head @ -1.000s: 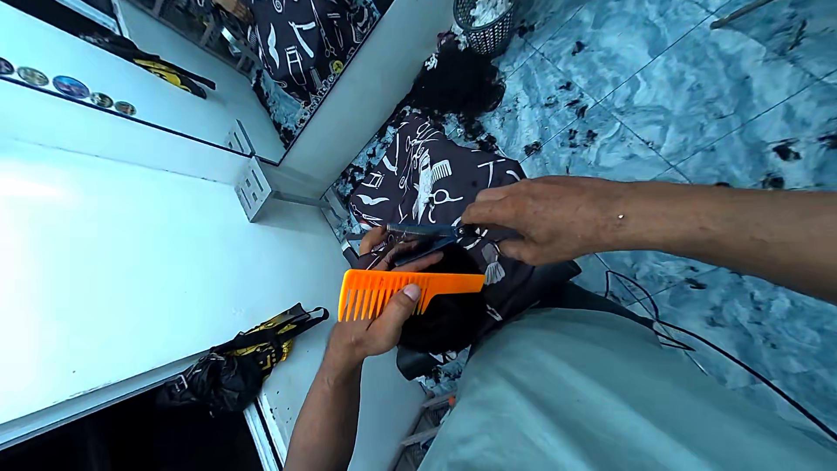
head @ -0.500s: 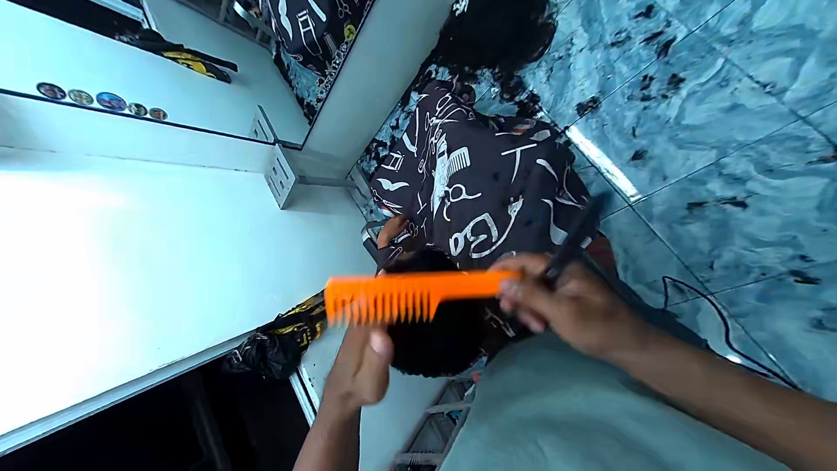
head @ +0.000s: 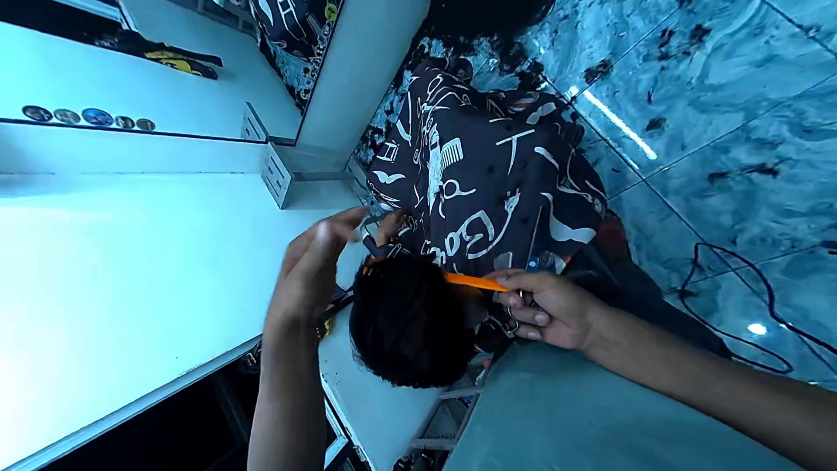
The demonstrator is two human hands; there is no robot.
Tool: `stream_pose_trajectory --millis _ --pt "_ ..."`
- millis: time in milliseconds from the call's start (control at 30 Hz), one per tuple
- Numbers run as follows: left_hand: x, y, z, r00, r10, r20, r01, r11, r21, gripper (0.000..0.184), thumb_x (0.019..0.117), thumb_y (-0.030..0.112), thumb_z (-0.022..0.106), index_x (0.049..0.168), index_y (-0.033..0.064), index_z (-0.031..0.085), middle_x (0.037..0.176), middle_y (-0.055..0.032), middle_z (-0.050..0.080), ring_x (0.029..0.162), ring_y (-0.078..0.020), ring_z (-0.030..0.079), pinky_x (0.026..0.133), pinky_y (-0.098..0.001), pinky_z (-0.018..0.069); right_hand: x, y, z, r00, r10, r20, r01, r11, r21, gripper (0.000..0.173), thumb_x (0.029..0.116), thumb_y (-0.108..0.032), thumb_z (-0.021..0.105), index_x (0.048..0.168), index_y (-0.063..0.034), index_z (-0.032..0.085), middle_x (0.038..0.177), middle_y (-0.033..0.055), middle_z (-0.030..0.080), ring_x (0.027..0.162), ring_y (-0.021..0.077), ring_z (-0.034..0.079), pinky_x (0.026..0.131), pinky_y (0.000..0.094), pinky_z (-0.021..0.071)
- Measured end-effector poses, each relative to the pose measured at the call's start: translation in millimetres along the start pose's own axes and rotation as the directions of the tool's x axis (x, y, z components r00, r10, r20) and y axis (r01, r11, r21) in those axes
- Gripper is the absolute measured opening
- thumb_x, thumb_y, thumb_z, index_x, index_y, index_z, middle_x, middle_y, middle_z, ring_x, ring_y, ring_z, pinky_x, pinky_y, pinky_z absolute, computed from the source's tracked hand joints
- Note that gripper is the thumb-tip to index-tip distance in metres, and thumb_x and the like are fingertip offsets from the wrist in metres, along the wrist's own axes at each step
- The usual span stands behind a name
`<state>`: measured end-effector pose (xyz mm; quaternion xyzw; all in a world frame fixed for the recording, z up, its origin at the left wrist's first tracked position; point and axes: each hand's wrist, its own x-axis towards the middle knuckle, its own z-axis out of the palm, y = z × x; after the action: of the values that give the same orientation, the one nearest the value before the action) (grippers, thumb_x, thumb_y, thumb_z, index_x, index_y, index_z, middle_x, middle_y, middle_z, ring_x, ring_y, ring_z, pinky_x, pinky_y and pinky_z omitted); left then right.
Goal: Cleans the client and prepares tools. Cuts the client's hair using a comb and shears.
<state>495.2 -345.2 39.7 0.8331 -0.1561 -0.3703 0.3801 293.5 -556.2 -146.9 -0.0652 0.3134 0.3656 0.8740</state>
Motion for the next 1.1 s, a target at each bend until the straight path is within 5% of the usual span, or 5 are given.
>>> stream_pose_trajectory --millis 233,567,667,833,1100 --pt "2 -54 -12 0.801 0.085 0.592 0.024 0.985 -0.173 0.053 0.0908 0.063 0.067 0.120 0.0190 0.077 0.139 -0.0029 0.066 0.138 -0.0189 0.053 0.121 -0.0459 0.0378 6 -8 0 0.997 0.061 0.038 -0.064 0.993 0.100 0.023 0.1079 -0.018 0.040 0.114 -0.0115 0.061 0.062 -0.0062 0.044 0.038 0.0000 0.032 0.034 0.0146 0.0354" --pt "25 -22 7 0.820 -0.002 0.572 0.061 0.995 -0.084 0.066 0.0917 0.073 0.056 0.128 0.0195 0.069 0.119 0.0101 0.072 0.111 0.0015 0.065 0.096 -0.0234 0.0548 8 9 3 0.964 -0.244 0.103 0.252 0.966 -0.067 0.025 0.1101 -0.018 0.043 0.125 -0.0083 0.060 0.077 0.0007 0.062 0.049 0.0054 0.050 0.046 0.0194 0.0465" --pt "5 -22 14 0.927 -0.148 0.344 0.202 0.971 -0.127 0.036 0.0995 0.055 0.059 0.114 0.0255 0.074 0.107 0.0107 0.076 0.101 -0.0013 0.070 0.093 -0.0282 0.0586 17 34 -3 0.774 -0.580 0.255 0.603 0.552 -0.575 0.033 0.1079 -0.032 0.052 0.124 -0.0088 0.069 0.090 -0.0025 0.070 0.070 0.0024 0.063 0.065 0.0215 0.0555" --pt "1 -19 12 0.892 -0.144 0.428 0.241 0.954 -0.180 0.045 0.1054 0.044 0.051 0.131 0.0108 0.069 0.125 -0.0032 0.073 0.116 -0.0127 0.068 0.104 -0.0358 0.0541 7 9 -16 0.925 -0.353 0.138 0.286 0.410 -0.866 0.053 0.1005 -0.013 0.040 0.153 -0.0082 0.037 0.125 0.0146 0.061 0.103 0.0223 0.066 0.086 0.0429 0.0570" --pt "-18 -12 16 0.894 -0.189 0.406 0.241 0.967 -0.080 0.042 0.1029 0.043 0.056 0.127 0.0112 0.070 0.124 -0.0002 0.073 0.117 -0.0095 0.066 0.105 -0.0329 0.0528 23 -26 1 0.817 -0.180 0.547 0.564 0.052 -0.824 0.052 0.0881 -0.017 0.072 0.138 -0.0117 0.060 0.103 0.0036 0.067 0.084 0.0113 0.064 0.075 0.0321 0.0558"
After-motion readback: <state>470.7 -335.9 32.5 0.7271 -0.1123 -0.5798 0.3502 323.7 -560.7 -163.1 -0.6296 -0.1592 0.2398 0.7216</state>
